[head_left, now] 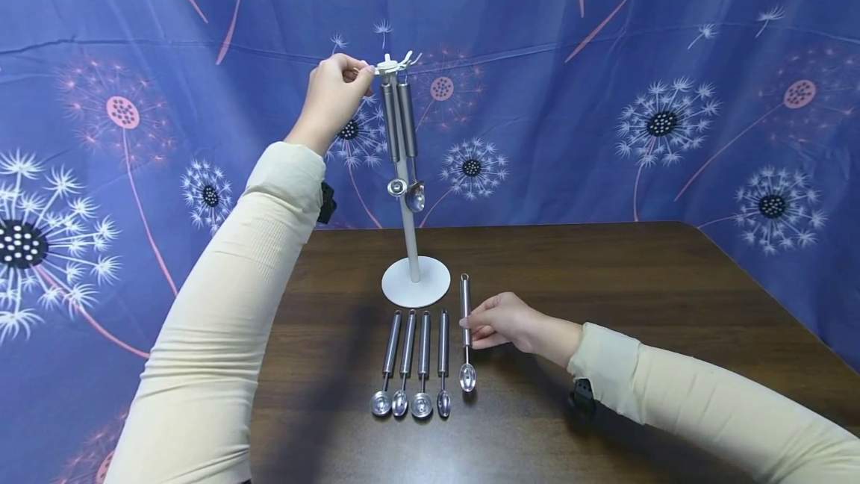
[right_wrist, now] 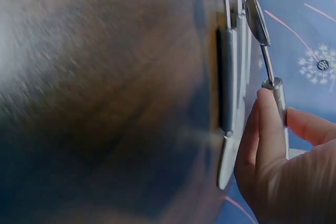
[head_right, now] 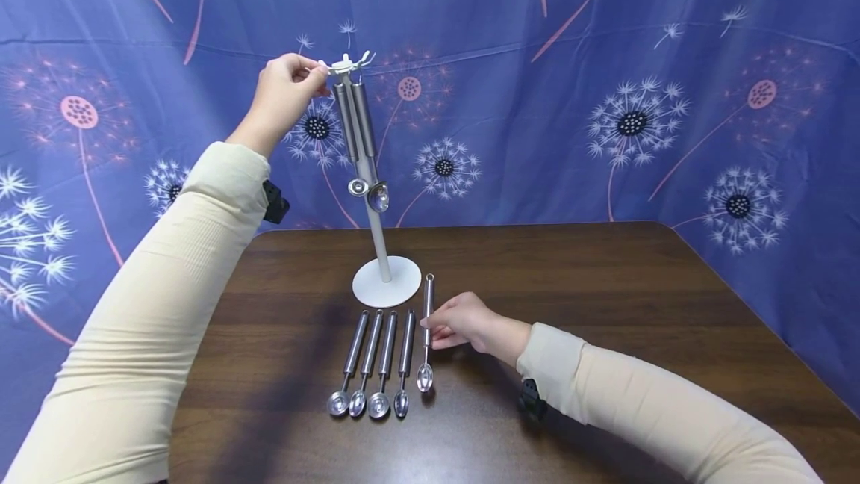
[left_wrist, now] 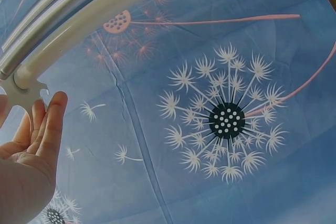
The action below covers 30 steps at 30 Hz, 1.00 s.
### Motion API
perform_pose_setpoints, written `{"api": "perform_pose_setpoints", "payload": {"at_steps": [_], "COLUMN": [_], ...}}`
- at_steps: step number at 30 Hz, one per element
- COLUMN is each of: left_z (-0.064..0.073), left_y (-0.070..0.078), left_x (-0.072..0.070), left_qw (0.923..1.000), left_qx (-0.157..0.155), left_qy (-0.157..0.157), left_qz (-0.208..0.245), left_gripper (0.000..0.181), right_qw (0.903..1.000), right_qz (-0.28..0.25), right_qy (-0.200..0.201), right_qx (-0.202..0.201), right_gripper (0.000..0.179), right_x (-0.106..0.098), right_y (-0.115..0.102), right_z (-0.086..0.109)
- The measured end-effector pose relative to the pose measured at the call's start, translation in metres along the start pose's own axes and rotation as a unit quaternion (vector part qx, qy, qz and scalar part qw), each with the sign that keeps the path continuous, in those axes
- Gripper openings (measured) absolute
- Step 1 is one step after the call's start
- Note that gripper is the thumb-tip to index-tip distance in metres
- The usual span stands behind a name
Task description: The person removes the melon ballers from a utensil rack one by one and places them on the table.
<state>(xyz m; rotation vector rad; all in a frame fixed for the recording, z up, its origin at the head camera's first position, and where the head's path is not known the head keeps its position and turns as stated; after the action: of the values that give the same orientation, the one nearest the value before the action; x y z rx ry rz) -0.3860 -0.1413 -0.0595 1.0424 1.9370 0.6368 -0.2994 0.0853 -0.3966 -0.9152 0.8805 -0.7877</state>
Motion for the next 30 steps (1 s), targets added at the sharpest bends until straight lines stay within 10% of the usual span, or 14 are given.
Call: {"api": "perform_pose_setpoints", "payload": {"at_steps": [30], "left_z": [0.000], "left_y": [-0.003], "left_x": [0.001], "left_qw": [0.9998], "left_qx": [0.002], "left_qy": [-0.001], "left_qz": [0.018], "left_gripper": [0.035], "right_qw": [0.9949], "right_qz": [0.058], "right_qy": [-0.014], "right_qx": [0.081], "right_gripper": [0.014], "right_x": [0.019], "right_y": [0.028], "right_z": [-0.004]}}
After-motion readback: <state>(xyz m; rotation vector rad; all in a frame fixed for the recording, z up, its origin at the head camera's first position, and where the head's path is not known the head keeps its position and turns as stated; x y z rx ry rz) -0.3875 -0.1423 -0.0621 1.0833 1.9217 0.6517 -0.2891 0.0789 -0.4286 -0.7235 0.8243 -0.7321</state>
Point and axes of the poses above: each hand's wrist, its own z-axis away from the middle knuckle, its own x-axis out of the palm, y = z × x, the point moved 8 cm from there along -z, towards the middle knuckle, and after that the axes turned 11 degrees about z, right-handed, at the moved point
